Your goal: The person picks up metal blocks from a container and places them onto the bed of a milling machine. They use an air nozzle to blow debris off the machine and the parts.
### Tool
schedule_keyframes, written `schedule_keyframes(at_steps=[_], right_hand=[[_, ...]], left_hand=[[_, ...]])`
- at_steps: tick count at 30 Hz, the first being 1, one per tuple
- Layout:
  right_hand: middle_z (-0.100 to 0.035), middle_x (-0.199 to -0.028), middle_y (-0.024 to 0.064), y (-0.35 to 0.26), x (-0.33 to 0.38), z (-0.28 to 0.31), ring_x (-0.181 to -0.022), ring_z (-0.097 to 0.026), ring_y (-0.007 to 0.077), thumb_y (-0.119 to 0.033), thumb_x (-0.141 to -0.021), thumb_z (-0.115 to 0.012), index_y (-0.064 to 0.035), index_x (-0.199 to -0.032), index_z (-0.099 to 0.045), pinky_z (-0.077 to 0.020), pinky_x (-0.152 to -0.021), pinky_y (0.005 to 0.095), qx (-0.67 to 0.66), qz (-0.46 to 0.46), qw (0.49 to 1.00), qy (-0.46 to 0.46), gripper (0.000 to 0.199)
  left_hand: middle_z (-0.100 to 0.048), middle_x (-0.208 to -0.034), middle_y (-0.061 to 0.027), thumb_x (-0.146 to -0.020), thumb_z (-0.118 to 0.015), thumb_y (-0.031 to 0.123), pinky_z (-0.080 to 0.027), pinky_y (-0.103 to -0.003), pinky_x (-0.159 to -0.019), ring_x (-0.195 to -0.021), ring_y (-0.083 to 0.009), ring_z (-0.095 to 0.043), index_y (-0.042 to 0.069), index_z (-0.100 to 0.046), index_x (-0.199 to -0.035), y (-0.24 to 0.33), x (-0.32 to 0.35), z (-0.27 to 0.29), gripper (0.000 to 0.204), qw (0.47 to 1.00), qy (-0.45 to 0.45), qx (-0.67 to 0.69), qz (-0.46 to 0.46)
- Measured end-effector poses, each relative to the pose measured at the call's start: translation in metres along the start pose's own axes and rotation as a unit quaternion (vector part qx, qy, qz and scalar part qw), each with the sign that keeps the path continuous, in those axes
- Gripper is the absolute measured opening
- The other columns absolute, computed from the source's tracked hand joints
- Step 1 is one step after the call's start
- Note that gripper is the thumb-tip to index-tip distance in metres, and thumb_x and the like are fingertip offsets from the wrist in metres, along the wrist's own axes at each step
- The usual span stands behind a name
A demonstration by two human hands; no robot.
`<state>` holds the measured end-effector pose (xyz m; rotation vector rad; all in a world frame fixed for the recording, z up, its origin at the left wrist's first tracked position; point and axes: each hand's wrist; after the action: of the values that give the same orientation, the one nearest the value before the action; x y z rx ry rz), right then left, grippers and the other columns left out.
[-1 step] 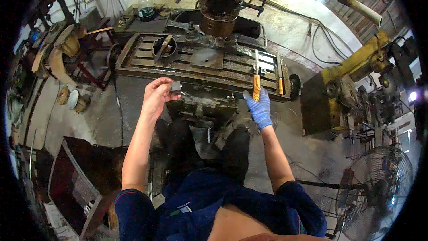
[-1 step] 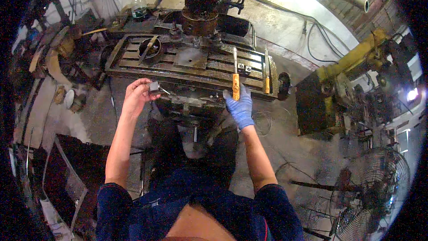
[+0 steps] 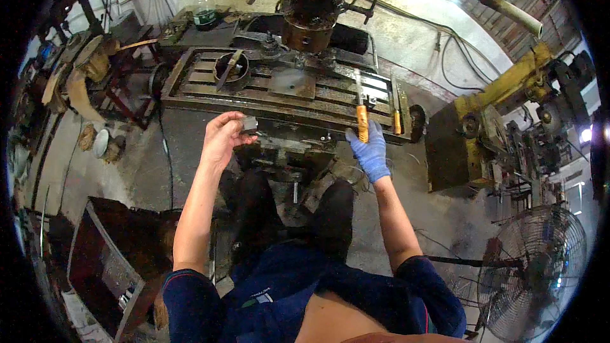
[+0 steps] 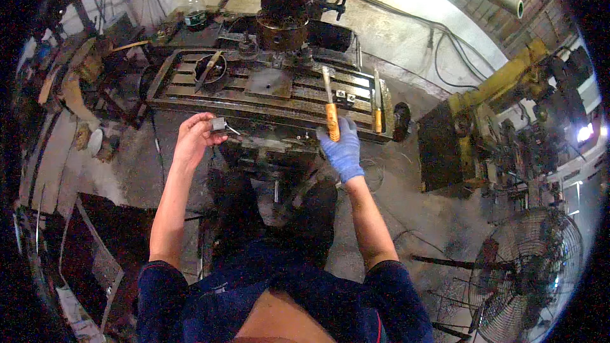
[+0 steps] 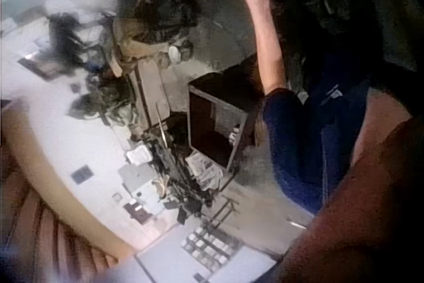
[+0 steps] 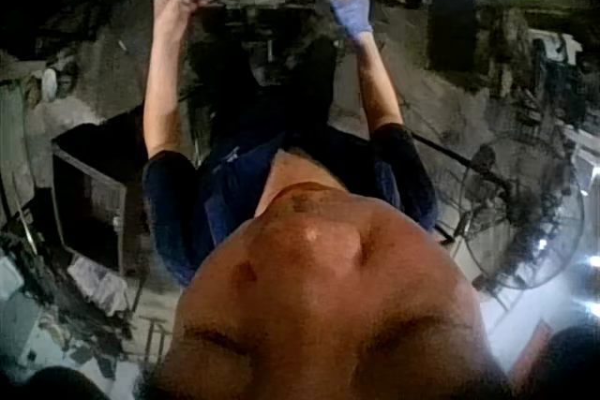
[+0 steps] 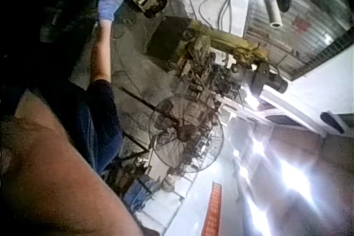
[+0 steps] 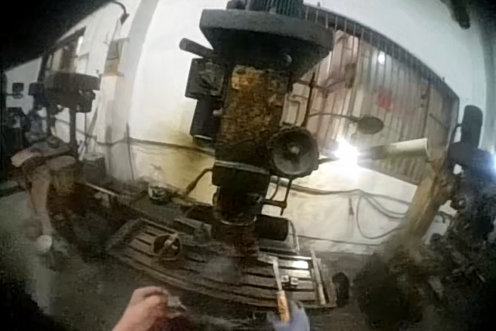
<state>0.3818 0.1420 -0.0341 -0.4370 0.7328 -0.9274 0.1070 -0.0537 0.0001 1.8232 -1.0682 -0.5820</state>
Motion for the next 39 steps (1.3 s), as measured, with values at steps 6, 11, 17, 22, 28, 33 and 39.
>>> schedule_keyframes(at_steps=[6,11,17,22,28,33,39], right_hand=[[-0.063,-0.085,0.0215,-0.063,-0.043,-0.011,-0.082,-0.062,0.0334,-0.053,-0.074,-0.054,0.0002,-0.090,-0.060,-0.0480,-0.074,0.0400,0.331,0.022,0.891,-0.309,0.056],[-0.064,-0.090,0.0194,-0.079,-0.102,-0.056,-0.085,-0.062,0.0331,-0.047,-0.073,-0.055,-0.0023,-0.087,-0.065,-0.0478,-0.075,0.0398,0.302,-0.014,0.909,-0.287,0.048],[-0.062,-0.088,0.0226,-0.074,-0.134,-0.073,-0.084,-0.060,0.0359,-0.044,-0.071,-0.056,-0.0009,-0.085,-0.065,-0.0471,-0.074,0.0408,0.258,-0.035,0.932,-0.253,0.046],[-0.063,-0.082,0.0226,-0.082,-0.074,-0.019,-0.078,-0.062,0.0365,-0.048,-0.072,-0.057,0.0004,-0.081,-0.064,-0.0475,-0.072,0.0410,0.253,-0.029,0.885,-0.391,0.050],[-0.058,-0.069,0.0243,-0.072,-0.025,0.076,-0.069,-0.057,0.0378,-0.051,-0.073,-0.058,0.0011,-0.073,-0.063,-0.0449,-0.065,0.0433,0.181,0.044,0.900,-0.394,0.052],[-0.058,-0.071,0.0233,-0.069,-0.022,0.098,-0.070,-0.057,0.0385,-0.050,-0.073,-0.058,-0.0032,-0.078,-0.063,-0.0446,-0.065,0.0436,0.165,0.026,0.917,-0.362,0.047],[-0.061,-0.075,0.0240,-0.046,-0.047,0.065,-0.075,-0.060,0.0374,-0.054,-0.073,-0.056,-0.0016,-0.079,-0.065,-0.0463,-0.069,0.0428,0.205,-0.003,0.906,-0.369,0.053]], left_hand=[[-0.058,-0.077,-0.0117,-0.077,-0.048,0.001,-0.054,-0.033,-0.060,-0.055,-0.0195,-0.059,-0.006,-0.053,-0.091,-0.011,0.002,0.000,0.017,0.999,-0.020,0.022,0.013],[-0.059,-0.080,-0.0134,-0.079,-0.049,0.003,-0.052,-0.030,-0.055,-0.059,-0.0204,-0.062,-0.006,-0.054,-0.092,-0.011,0.007,0.011,0.017,1.000,0.002,-0.002,0.026],[-0.059,-0.078,-0.0113,-0.079,-0.052,0.005,-0.052,-0.028,-0.053,-0.058,-0.0176,-0.061,-0.006,-0.054,-0.091,-0.012,-0.009,0.013,0.016,0.996,0.034,-0.063,0.046],[-0.058,-0.077,-0.0069,-0.078,-0.054,0.004,-0.051,-0.026,-0.049,-0.052,-0.0136,-0.057,-0.003,-0.057,-0.087,-0.021,-0.055,0.005,0.012,0.991,0.017,-0.117,0.059],[-0.058,-0.066,-0.0071,-0.070,-0.060,0.011,-0.047,-0.026,-0.046,-0.053,-0.0130,-0.059,-0.001,-0.059,-0.072,-0.020,-0.140,-0.050,0.013,0.909,0.023,-0.415,-0.003],[-0.064,-0.083,-0.0205,-0.061,-0.062,0.034,-0.049,-0.042,-0.072,-0.085,-0.0343,-0.061,0.001,-0.065,-0.078,-0.051,-0.191,-0.076,0.037,0.759,0.093,-0.636,-0.098],[-0.064,-0.087,-0.0202,-0.068,-0.060,0.038,-0.050,-0.042,-0.073,-0.084,-0.0335,-0.062,0.000,-0.065,-0.082,-0.048,-0.208,-0.078,0.041,0.692,0.051,-0.718,-0.051]])
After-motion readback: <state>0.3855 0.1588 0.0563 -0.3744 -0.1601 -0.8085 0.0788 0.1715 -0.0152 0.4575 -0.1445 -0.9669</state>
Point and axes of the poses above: each hand's wrist, its own x-axis away from the middle knuckle, its own z-axis out of the back of the hand, y = z × x
